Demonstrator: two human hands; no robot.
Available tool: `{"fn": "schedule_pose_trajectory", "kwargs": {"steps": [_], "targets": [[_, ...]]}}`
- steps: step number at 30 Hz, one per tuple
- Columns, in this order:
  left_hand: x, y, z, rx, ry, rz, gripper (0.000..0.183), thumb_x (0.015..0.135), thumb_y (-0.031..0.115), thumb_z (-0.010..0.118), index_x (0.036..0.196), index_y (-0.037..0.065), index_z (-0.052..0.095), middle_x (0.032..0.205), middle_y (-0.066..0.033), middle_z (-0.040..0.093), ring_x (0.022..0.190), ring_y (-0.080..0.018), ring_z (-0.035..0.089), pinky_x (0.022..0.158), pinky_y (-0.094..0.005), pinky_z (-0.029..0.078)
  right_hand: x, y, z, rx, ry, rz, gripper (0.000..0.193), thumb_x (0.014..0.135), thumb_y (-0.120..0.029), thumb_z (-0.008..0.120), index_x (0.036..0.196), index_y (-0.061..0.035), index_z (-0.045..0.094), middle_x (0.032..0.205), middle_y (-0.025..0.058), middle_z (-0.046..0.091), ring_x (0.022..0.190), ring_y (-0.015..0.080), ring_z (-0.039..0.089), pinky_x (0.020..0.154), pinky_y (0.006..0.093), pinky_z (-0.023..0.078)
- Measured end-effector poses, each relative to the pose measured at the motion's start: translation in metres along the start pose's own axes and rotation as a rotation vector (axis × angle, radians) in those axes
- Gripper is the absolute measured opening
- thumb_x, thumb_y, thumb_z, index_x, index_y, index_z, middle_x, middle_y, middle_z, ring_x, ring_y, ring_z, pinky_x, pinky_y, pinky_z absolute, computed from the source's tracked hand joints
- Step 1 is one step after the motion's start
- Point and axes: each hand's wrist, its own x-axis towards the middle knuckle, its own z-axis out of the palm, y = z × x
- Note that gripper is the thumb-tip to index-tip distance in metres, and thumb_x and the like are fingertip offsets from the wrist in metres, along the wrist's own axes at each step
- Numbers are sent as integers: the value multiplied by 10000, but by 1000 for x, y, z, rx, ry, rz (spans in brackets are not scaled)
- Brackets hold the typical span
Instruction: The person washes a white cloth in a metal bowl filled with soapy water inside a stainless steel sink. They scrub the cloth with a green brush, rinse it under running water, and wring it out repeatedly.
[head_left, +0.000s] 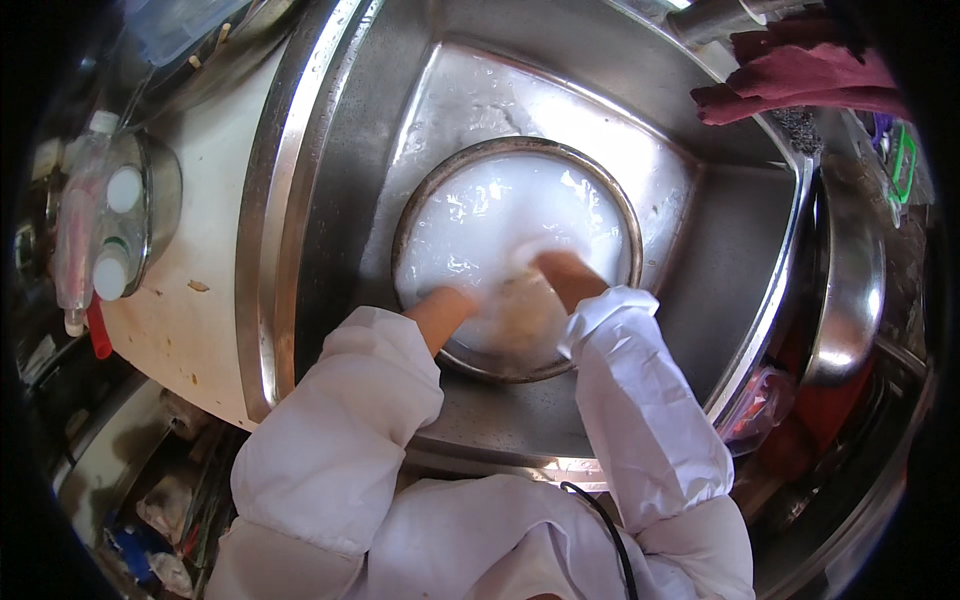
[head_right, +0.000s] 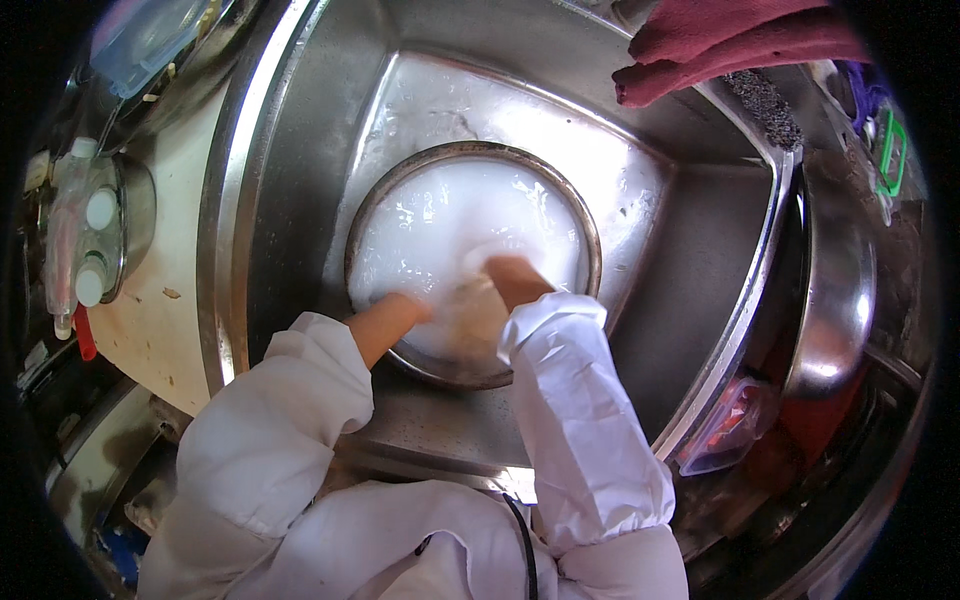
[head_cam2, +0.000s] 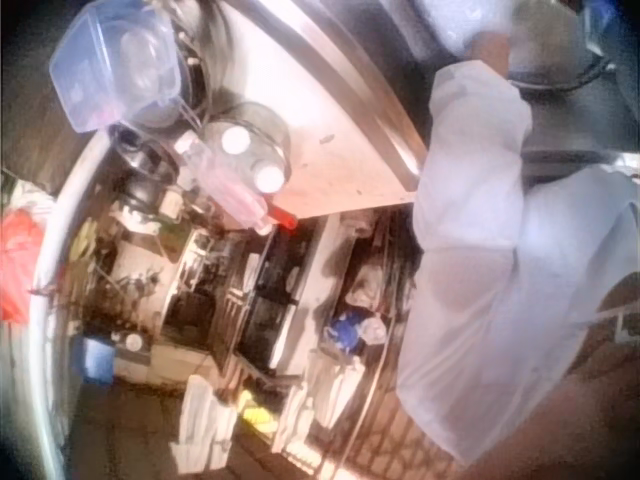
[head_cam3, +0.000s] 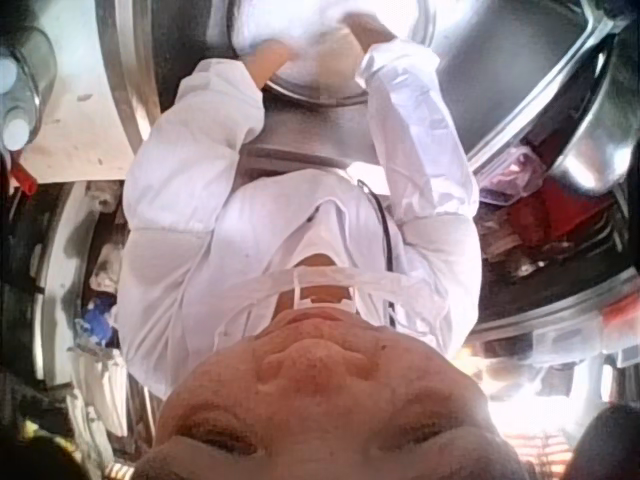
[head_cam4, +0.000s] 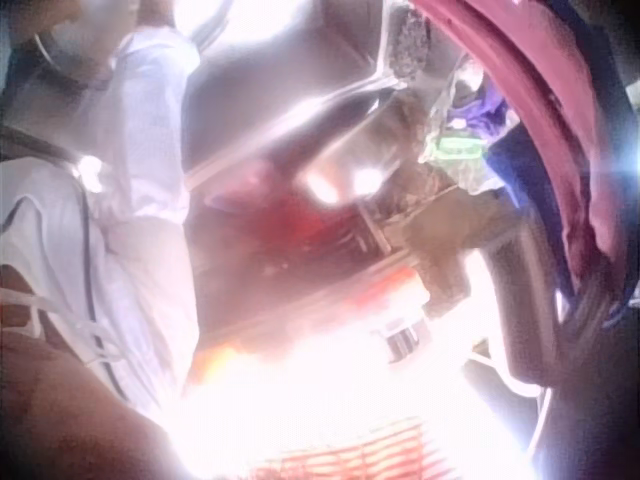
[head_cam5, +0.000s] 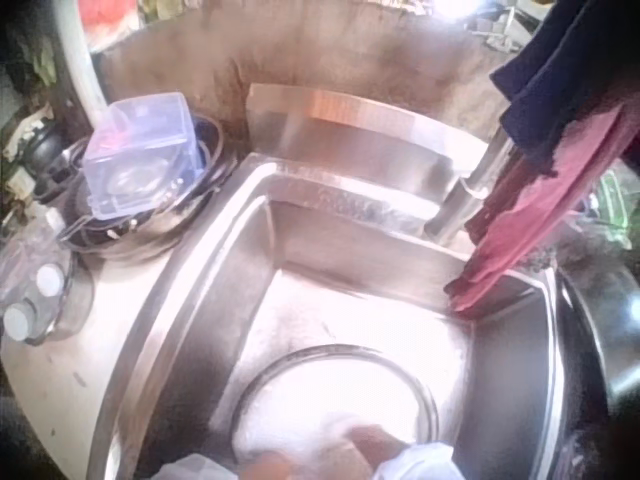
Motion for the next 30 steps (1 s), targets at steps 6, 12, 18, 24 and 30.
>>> {"fn": "schedule_pose_trajectory", "kwargs": {"steps": [6, 12, 18, 24, 30], "targets": [[-9, -2, 7, 19, 0, 7, 422, 718, 222, 526, 1113, 73, 546, 1136, -180, 529, 1063, -330, 490, 908, -388, 382, -11, 13, -22, 58, 618, 99, 311, 719, -293, 624, 942, -81, 576, 955, 191, 535, 898, 359, 513, 719, 425, 421], [-8, -5, 9, 26, -17, 25, 423, 715, 219, 527, 1111, 73, 547, 1129, -182, 533, 1059, -330, 493, 906, -387, 384, -99, -56, 16, 213, 714, -192, 239, 723, -250, 632, 845, -48, 593, 999, 197, 493, 976, 345, 437, 803, 438, 366], [5, -3, 3, 0, -16, 24, 423, 711, 216, 528, 1110, 74, 547, 1122, -184, 537, 1054, -330, 496, 903, -386, 386, -61, -66, 52, -9, 345, 125, 194, 737, -223, 561, 835, -57, 584, 941, 217, 531, 891, 337, 494, 752, 441, 397], [11, -4, 1, -5, -2, 30, 424, 708, 214, 529, 1108, 75, 548, 1115, -186, 541, 1050, -330, 499, 901, -385, 388, 1, -15, 49, 18, 233, 48, 212, 765, -238, 567, 848, -45, 597, 711, 140, 572, 686, 260, 540, 617, 383, 434], [1, -4, -3, 37, -54, 64, 424, 705, 211, 530, 1106, 76, 548, 1108, -188, 545, 1045, -330, 502, 899, -384, 390, 8, 0, 9, 669, 561, 203, 206, 793, -210, 559, 836, -11, 592, 644, 43, 557, 587, 148, 519, 542, 297, 435]]}}
